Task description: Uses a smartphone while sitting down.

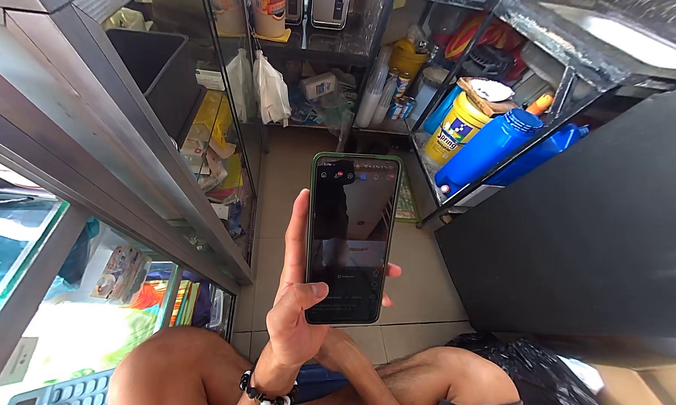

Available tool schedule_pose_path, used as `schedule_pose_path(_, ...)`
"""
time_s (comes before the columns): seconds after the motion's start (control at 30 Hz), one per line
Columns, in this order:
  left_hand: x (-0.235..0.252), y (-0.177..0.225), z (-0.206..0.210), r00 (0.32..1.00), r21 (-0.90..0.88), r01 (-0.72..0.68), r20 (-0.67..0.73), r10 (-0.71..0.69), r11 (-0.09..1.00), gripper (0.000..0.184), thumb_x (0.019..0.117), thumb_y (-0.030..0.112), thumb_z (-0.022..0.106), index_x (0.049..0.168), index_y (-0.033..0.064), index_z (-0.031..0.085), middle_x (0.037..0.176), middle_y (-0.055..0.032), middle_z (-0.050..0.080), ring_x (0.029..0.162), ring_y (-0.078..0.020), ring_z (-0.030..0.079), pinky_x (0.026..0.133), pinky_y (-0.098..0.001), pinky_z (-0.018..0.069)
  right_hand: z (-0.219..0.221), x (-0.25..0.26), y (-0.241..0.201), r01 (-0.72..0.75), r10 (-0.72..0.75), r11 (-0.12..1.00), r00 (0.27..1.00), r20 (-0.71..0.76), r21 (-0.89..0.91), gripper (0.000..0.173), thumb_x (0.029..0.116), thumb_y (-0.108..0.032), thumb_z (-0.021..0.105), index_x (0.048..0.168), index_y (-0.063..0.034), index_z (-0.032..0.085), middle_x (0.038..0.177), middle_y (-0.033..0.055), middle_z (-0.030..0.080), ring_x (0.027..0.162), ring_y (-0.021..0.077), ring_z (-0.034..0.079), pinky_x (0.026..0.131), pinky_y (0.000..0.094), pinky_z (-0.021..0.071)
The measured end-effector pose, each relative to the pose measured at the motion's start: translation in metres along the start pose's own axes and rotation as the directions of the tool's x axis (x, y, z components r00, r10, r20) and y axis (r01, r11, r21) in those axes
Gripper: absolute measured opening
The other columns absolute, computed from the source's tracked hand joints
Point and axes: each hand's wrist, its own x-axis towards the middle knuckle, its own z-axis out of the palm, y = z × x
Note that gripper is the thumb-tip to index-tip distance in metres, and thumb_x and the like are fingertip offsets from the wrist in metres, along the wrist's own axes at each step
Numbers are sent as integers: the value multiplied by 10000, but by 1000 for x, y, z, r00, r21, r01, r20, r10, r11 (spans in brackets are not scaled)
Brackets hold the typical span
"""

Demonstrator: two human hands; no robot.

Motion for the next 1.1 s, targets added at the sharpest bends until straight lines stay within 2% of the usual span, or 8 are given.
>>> schedule_pose_path(1.1,-1,1,1,1000,-4,3,16,-3,1000,813,929,130,460,1602,428,115,1431,-269,474,1160,-493,589,851,-617,559,3,1,2,9,-9,1000,1000,-21,8,430,1051,-318,483,1382,-70,599,1280,211,660,1200,378,626,1017,591,453)
